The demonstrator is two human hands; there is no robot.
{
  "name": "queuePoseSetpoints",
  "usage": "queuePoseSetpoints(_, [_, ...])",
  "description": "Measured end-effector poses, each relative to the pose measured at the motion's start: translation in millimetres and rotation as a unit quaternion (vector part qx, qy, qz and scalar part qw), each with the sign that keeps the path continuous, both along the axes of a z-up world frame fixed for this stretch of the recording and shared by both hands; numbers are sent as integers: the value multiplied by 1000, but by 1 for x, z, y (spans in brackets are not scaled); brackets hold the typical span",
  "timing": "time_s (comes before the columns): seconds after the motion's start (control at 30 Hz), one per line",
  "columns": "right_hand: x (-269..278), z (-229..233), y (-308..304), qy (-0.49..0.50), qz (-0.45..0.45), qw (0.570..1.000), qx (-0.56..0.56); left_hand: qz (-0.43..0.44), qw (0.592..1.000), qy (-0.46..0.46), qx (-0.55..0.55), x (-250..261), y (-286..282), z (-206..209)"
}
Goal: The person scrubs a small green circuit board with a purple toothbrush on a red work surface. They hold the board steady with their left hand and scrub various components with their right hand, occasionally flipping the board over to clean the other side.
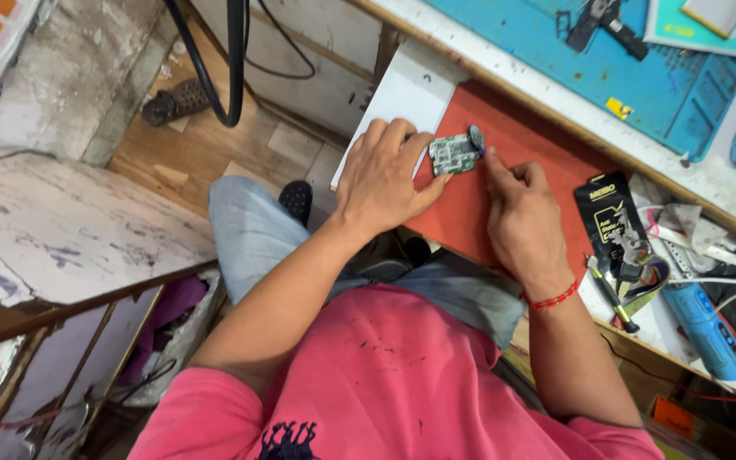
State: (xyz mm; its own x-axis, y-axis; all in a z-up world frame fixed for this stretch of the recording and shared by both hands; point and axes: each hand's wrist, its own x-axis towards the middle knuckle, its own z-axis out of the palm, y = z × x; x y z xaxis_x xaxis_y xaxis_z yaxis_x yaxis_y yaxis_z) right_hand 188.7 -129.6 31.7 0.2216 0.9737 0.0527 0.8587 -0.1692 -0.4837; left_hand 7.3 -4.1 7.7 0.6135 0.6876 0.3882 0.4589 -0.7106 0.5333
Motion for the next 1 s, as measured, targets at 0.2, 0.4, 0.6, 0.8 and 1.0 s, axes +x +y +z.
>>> queuePoseSetpoints(0.2, [1, 7, 5, -16, 26, 1000, 2, -4, 1000, 20, -13, 2, 4, 3])
queuePoseSetpoints(0.4, [-8, 10, 11, -43, 25, 998, -39, -4, 1000, 11, -14, -2, 1, 2])
queuePoseSetpoints(0.6, [-2, 5, 13, -9, 44, 999, -11, -9, 999, 18, -32, -3, 2, 5])
queuePoseSetpoints(0.8, [3, 8, 4, 21, 82, 996, 1, -7, 1000, 15, -17, -4, 1, 5])
queuePoseSetpoints(1.0, [-2, 15, 1, -6, 37, 999, -10, -8, 1000, 28, -8, 1, 0, 3])
